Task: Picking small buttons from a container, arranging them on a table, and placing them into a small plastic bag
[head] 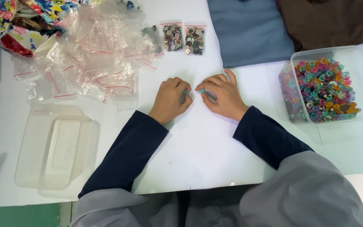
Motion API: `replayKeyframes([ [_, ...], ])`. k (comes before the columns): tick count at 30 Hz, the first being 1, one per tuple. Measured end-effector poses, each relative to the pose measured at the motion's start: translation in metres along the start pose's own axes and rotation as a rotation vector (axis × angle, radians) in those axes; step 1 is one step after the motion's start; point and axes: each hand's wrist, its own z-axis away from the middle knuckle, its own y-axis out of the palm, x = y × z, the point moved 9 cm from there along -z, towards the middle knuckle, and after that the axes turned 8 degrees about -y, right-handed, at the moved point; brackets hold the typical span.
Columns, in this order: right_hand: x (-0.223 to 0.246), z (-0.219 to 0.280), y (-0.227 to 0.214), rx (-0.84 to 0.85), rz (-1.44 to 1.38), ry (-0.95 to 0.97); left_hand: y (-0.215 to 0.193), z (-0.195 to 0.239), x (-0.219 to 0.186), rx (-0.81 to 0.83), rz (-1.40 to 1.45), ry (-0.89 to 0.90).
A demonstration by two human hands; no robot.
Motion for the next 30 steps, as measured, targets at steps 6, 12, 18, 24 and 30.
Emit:
replayKeyframes([
  [6, 0.003, 0.001, 0.001, 0.015, 0.037, -0.036, -0.003, 0.001, -0.001, -0.028, -0.029, -0.013],
  [12, 0.011, 0.000, 0.000, -0.021, 0.094, -0.089, -0.001, 0.001, -0.001, -0.051, -0.057, -0.007],
  [18, 0.008, 0.003, -0.001, -0.041, 0.075, -0.066, 0.000, 0.002, 0.001, -0.045, -0.053, -0.011],
  [24, -0.016, 0.022, -0.020, -0.050, 0.096, 0.022, -0.001, 0.002, -0.001, -0.055, -0.056, 0.002],
  [30, -0.027, 0.028, -0.024, -0.044, 0.134, 0.033, -0.001, 0.003, -0.001, -0.048, -0.056, -0.007],
])
